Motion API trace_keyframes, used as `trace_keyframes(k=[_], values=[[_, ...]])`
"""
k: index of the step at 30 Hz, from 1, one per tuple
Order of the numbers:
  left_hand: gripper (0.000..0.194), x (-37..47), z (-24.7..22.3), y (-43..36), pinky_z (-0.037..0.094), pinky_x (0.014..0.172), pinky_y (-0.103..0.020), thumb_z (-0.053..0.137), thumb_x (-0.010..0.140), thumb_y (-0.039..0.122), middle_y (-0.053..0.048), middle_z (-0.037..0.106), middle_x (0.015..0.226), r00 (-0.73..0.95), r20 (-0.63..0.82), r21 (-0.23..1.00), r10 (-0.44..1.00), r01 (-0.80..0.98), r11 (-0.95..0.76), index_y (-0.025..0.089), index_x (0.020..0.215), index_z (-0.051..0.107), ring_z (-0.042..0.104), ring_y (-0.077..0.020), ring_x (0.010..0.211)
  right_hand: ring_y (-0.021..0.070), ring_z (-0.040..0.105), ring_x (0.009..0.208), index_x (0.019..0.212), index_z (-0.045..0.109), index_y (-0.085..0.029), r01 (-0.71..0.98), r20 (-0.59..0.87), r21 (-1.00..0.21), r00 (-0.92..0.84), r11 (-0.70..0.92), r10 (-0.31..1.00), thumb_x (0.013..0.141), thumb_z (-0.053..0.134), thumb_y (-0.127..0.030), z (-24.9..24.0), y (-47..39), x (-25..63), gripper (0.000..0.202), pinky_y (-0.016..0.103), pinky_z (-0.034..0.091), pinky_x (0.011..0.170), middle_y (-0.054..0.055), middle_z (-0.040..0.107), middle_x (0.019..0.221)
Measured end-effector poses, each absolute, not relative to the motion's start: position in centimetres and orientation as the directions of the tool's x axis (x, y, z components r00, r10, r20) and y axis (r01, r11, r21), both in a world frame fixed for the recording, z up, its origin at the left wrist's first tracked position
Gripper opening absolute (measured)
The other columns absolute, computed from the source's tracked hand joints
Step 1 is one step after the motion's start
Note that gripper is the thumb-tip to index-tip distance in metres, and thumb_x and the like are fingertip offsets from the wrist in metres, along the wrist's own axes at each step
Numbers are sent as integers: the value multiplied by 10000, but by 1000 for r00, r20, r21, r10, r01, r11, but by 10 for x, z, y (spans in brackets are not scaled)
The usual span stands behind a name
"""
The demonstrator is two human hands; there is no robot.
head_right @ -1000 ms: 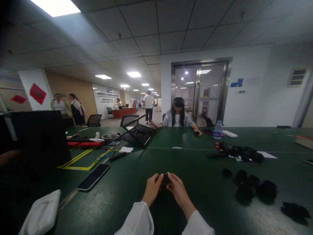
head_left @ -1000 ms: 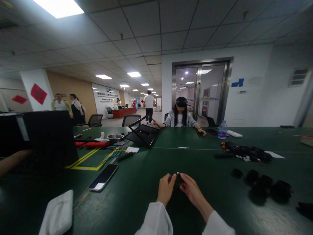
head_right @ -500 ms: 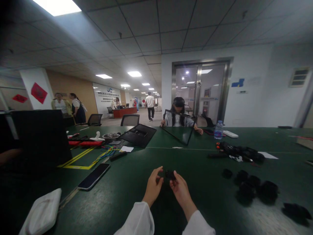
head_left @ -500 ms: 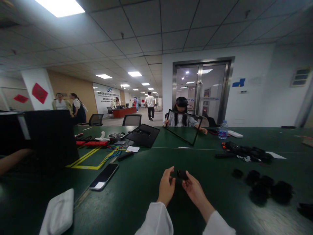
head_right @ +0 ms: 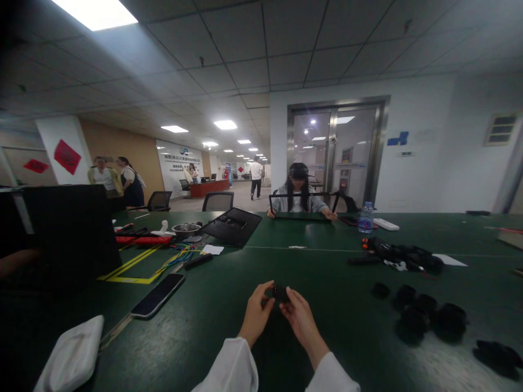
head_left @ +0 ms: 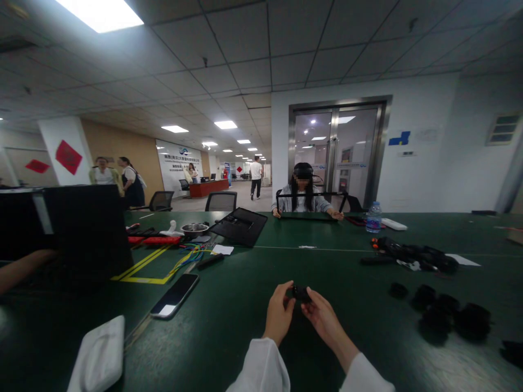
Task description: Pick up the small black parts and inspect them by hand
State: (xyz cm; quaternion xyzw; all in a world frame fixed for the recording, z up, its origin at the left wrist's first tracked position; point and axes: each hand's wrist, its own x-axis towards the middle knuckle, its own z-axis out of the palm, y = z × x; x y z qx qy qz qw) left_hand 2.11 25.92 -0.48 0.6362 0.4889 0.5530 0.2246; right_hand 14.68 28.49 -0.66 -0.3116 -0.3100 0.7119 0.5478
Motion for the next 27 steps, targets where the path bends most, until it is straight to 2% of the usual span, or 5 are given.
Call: trace_keyframes(k=[6, 15, 19, 23, 27], values=[[362, 21, -5, 261, 428, 778, -298, 452, 701, 45, -45, 519, 1032, -63, 486, 827, 872, 355, -435, 202, 1016, 536, 507, -171, 908, 82, 568, 533, 770, 586, -171, -583, -103, -785, -209, -208, 973, 614, 684, -313, -10, 286, 148, 232, 171, 482, 502, 3, 625, 664], [167, 20, -11, 264, 414, 684, -265, 471, 762, 228, -43, 543, 861, -98, 470, 823, 877, 406, -396, 151, 886, 553, 527, -150, 748, 72, 547, 492, 738, 594, -169, -589, -91, -788, -179, -181, 980, 575, 712, -287, -5, 284, 146, 233, 165, 465, 468, -13, 613, 624], [207, 20, -12, 264, 396, 614, -239, 462, 774, 328, -24, 540, 747, -135, 419, 848, 898, 411, -334, 137, 792, 541, 516, -135, 657, 80, 554, 508, 772, 609, -169, -558, -89, -810, -193, -183, 977, 570, 711, -295, -2, 282, 146, 258, 176, 462, 474, 0, 631, 665], [334, 21, -12, 264, 367, 540, -213, 399, 797, 429, 6, 503, 617, -119, 371, 867, 921, 400, -298, 144, 666, 512, 495, -118, 563, 84, 557, 525, 783, 622, -169, -536, -63, -826, -224, -177, 973, 590, 695, -304, 0, 280, 147, 247, 182, 457, 497, 10, 641, 686], [449, 21, -9, 262, 354, 537, -212, 323, 814, 483, 15, 473, 536, -123, 365, 864, 923, 413, -287, 151, 554, 477, 478, -113, 523, 90, 559, 534, 794, 629, -171, -491, -60, -853, -240, -174, 969, 594, 692, -291, 2, 278, 145, 242, 186, 450, 501, 13, 640, 681]])
